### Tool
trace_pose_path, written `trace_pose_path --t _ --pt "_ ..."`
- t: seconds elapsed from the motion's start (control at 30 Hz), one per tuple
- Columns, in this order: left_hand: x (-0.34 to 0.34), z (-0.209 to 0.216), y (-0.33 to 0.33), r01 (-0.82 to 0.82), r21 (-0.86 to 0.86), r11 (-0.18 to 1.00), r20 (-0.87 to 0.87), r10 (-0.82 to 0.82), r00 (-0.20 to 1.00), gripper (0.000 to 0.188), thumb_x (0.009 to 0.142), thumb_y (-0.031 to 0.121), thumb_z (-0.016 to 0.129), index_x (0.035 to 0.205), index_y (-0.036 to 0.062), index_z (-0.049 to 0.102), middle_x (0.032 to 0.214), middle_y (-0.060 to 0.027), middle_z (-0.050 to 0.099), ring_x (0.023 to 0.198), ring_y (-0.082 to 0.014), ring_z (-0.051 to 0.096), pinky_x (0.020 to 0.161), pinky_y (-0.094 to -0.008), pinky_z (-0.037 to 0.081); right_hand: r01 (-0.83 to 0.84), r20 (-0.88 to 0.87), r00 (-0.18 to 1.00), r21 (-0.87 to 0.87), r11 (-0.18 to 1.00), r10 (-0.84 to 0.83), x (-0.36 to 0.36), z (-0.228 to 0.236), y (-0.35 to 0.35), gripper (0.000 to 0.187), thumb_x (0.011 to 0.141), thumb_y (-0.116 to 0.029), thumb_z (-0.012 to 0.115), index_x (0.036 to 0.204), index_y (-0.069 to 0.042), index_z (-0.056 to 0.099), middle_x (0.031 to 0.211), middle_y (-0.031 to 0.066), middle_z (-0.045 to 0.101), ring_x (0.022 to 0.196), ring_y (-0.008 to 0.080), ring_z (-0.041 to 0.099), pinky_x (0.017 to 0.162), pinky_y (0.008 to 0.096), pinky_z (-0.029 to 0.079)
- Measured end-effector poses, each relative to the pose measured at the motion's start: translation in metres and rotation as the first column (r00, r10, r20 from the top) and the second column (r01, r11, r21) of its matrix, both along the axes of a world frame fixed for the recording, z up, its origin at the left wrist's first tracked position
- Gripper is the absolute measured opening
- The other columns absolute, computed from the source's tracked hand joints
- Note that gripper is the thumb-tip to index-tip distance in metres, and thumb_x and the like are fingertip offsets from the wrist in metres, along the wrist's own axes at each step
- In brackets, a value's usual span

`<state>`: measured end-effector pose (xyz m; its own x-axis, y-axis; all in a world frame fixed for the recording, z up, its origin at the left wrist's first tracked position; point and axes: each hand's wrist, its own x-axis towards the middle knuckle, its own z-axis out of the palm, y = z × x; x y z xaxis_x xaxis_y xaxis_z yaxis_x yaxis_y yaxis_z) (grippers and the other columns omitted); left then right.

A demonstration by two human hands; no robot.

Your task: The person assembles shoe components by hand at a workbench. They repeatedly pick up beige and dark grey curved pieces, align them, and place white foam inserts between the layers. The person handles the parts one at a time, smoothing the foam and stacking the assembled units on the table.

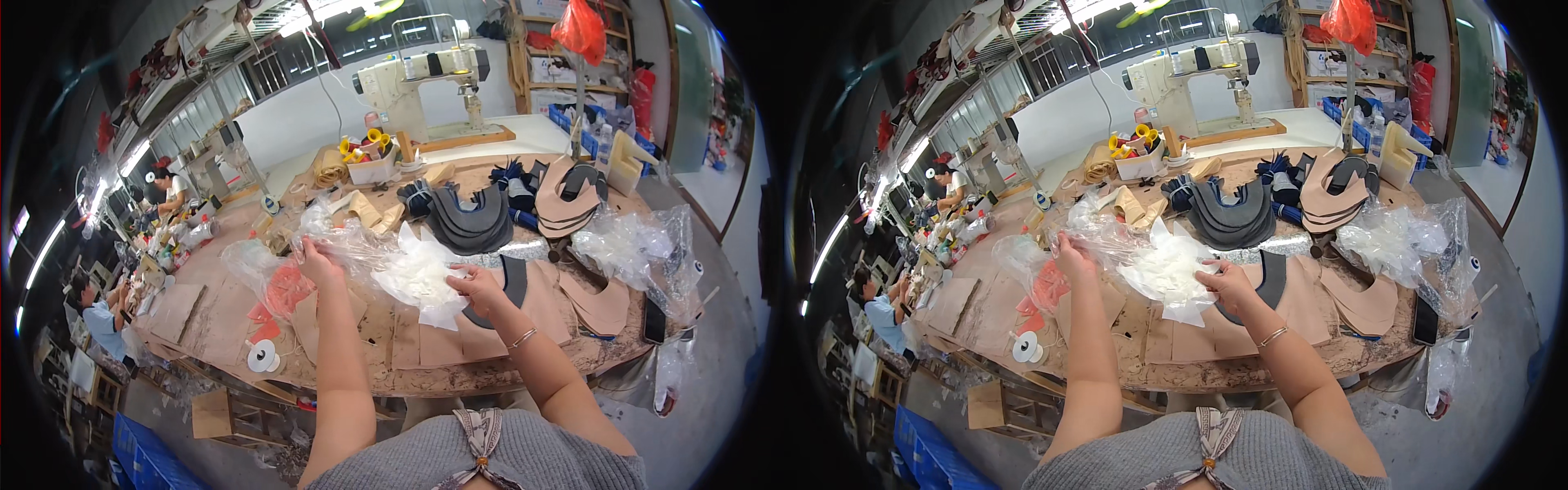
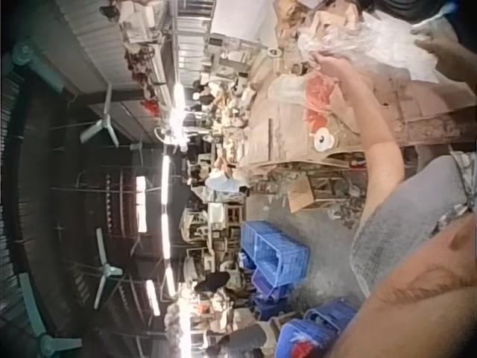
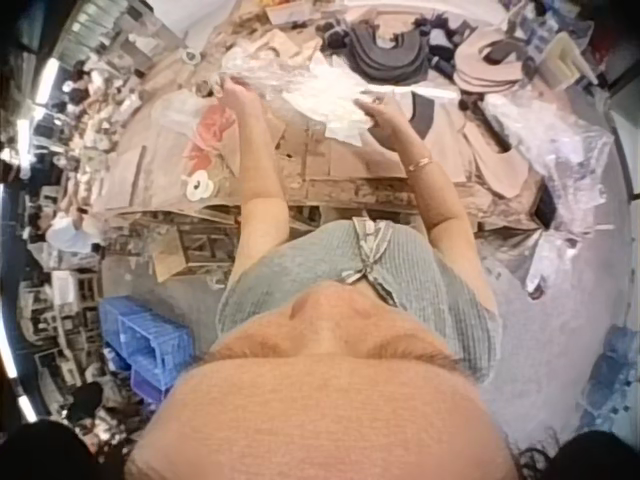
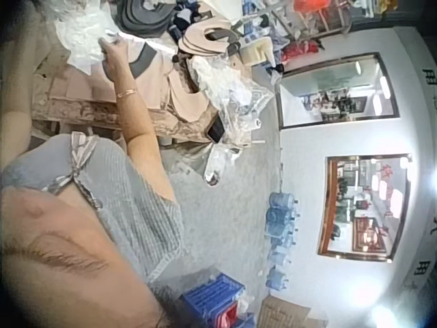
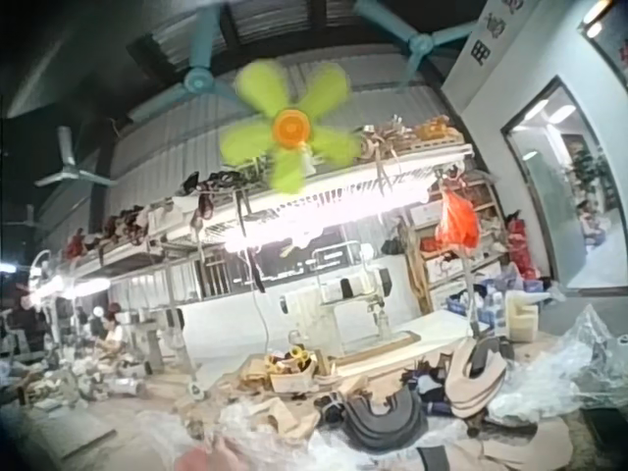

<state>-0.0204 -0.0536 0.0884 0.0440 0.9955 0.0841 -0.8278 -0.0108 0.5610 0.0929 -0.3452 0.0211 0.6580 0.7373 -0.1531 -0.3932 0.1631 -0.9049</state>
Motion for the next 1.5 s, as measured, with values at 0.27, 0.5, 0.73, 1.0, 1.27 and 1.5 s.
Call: trace_pose_path --t 0.27,0.5,0.73,1.0,1.27,1.5 --pt "-0.046 0.050 0.071 -0.184 -0.044 0.982 0.121 0.188 0.975 0.019 0.094 0.025 0.059 0.094 0.0060 0.055 0.083 -0.0034 0.058 0.069 -0.0145 0.057 0.060 -0.0283 0.048 0.008 -0.125 0.992 -0.013 1.000 -0.010 0.069 -0.062 -0.036 0.026 0.090 -0.017 0.066 0.110 -0.001 0.060 0.099 0.0081 0.066 0.086 0.0162 0.066 0.078 0.0328 0.055" --pt "-0.054 -0.034 0.128 0.281 -0.179 0.943 -0.288 -0.323 0.901 0.031 0.093 0.029 0.062 0.110 0.0038 0.055 0.103 -0.0091 0.059 0.089 -0.0186 0.059 0.077 -0.0336 0.048 -0.146 -0.171 0.951 0.489 0.860 0.259 0.062 -0.036 -0.050 0.040 0.099 -0.019 0.050 0.134 -0.001 0.045 0.129 0.0152 0.056 0.112 0.0262 0.060 0.094 0.0421 0.051" --pt "-0.023 -0.035 -0.072 -0.028 0.431 0.902 -0.473 0.252 0.844 0.045 0.093 0.028 0.061 0.128 0.0018 0.049 0.117 -0.0091 0.057 0.104 -0.0206 0.056 0.092 -0.0328 0.044 0.052 -0.087 0.996 0.442 0.896 -0.015 0.017 -0.007 -0.052 0.042 0.093 -0.007 0.058 0.133 -0.005 0.048 0.117 0.0077 0.061 0.101 0.0154 0.063 0.084 0.0320 0.054" --pt "-0.030 -0.051 -0.162 0.980 -0.066 0.188 -0.367 -0.918 0.151 0.041 0.096 0.018 0.053 0.132 0.0009 0.044 0.127 -0.0157 0.055 0.113 -0.0288 0.059 0.093 -0.0443 0.052 0.155 0.306 0.930 0.174 0.972 -0.203 0.012 0.001 -0.056 0.040 0.088 -0.010 0.067 0.125 -0.004 0.055 0.094 0.0001 0.060 0.082 0.0058 0.055 0.072 0.0230 0.046" --pt "-0.028 -0.062 -0.200 0.762 0.049 0.646 -0.286 -0.722 0.630 0.036 0.096 0.007 0.051 0.131 0.0017 0.043 0.125 -0.0155 0.056 0.110 -0.0303 0.060 0.090 -0.0474 0.054 0.326 0.959 -0.196 0.261 0.909 -0.205 -0.053 0.030 -0.073 0.033 0.071 -0.010 0.078 0.100 -0.006 0.064 0.099 0.0091 0.060 0.090 0.0287 0.059 0.076 0.0368 0.050" --pt "-0.035 -0.052 -0.209 0.755 0.090 0.650 -0.318 -0.699 0.640 0.042 0.096 0.005 0.051 0.136 0.0019 0.040 0.127 -0.0141 0.053 0.114 -0.0282 0.057 0.093 -0.0460 0.051 0.304 0.936 0.149 0.263 0.916 -0.318 -0.038 0.009 -0.064 0.013 0.080 -0.005 0.071 0.090 -0.002 0.064 0.083 0.0091 0.061 0.083 0.0251 0.061 0.075 0.0330 0.050"
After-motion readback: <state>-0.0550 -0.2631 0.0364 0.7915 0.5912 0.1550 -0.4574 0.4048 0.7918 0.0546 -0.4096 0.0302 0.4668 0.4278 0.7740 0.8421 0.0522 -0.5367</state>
